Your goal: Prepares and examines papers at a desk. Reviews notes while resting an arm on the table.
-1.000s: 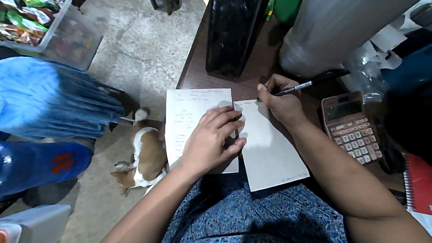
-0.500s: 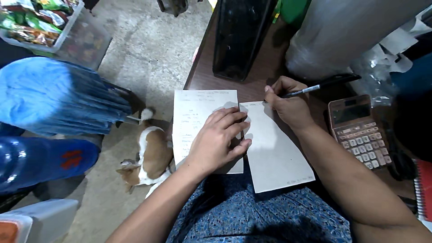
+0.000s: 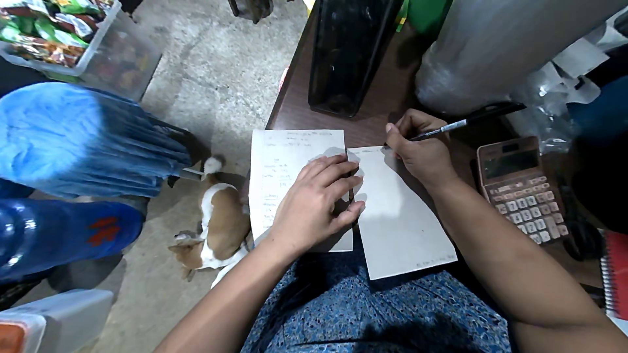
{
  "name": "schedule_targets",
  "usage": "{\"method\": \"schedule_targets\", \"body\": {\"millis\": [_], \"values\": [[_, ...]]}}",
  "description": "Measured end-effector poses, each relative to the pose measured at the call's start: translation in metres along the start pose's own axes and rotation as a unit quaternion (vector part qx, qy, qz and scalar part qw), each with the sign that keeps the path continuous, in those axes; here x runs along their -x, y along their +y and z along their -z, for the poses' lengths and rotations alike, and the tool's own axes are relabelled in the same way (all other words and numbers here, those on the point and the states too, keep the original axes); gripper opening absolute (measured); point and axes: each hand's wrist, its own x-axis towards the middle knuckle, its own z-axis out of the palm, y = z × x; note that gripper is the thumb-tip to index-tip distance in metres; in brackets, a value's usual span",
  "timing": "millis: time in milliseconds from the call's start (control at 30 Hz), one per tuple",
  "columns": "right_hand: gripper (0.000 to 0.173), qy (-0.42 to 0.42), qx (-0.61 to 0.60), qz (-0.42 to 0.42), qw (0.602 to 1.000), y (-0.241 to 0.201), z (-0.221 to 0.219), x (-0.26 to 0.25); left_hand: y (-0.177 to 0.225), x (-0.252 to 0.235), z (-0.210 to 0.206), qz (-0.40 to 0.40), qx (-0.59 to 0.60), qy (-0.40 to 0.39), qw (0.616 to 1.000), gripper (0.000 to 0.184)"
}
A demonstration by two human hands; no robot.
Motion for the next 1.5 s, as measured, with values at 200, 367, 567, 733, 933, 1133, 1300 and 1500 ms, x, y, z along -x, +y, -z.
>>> {"method": "schedule_targets", "body": {"millis": [200, 367, 567, 733, 933, 1133, 1300, 1500], "values": [[0.027, 0.006, 0.008, -0.011, 1.0, -0.001, -0.0009, 0.0005, 0.0001, -0.0006, -0.0001, -0.001, -0.004, 0.004, 1.0, 0.035], [0.027, 0.01, 0.008, -0.016, 1.0, -0.0005, -0.0014, -0.0002, 0.0, -0.0001, -0.0001, 0.0, -0.003, 0.002, 1.0, 0.035], [0.03, 0.023, 0.002, -0.005, 1.0, 0.0002, -0.0023, -0.001, -0.0005, -0.0006, 0.0001, -0.002, -0.002, 0.002, 1.0, 0.035], [0.03, 0.017, 0.0, 0.006, 1.0, 0.0023, -0.0022, -0.0015, -0.0007, -0.0006, -0.0002, 0.0, -0.004, 0.001, 1.0, 0.035], [0.031, 0.016, 0.014, 0.009, 1.0, 0.0007, -0.0021, -0.0013, -0.0014, 0.0002, -0.0002, -0.002, -0.002, -0.001, 1.0, 0.036], [0.032, 0.022, 0.009, 0.011, 1.0, 0.0013, -0.0024, -0.0014, -0.0007, -0.0005, 0.0004, -0.001, 0.001, -0.003, 1.0, 0.035], [0.031, 0.016, 0.024, 0.015, 0.999, 0.0024, -0.0013, -0.0012, -0.0008, -0.0003, 0.0002, 0.001, 0.0, -0.003, 1.0, 0.036], [0.031, 0.018, 0.038, 0.022, 0.999, 0.0025, -0.0005, -0.0007, -0.0004, -0.0006, 0.0, -0.001, -0.002, -0.004, 1.0, 0.035]]}}
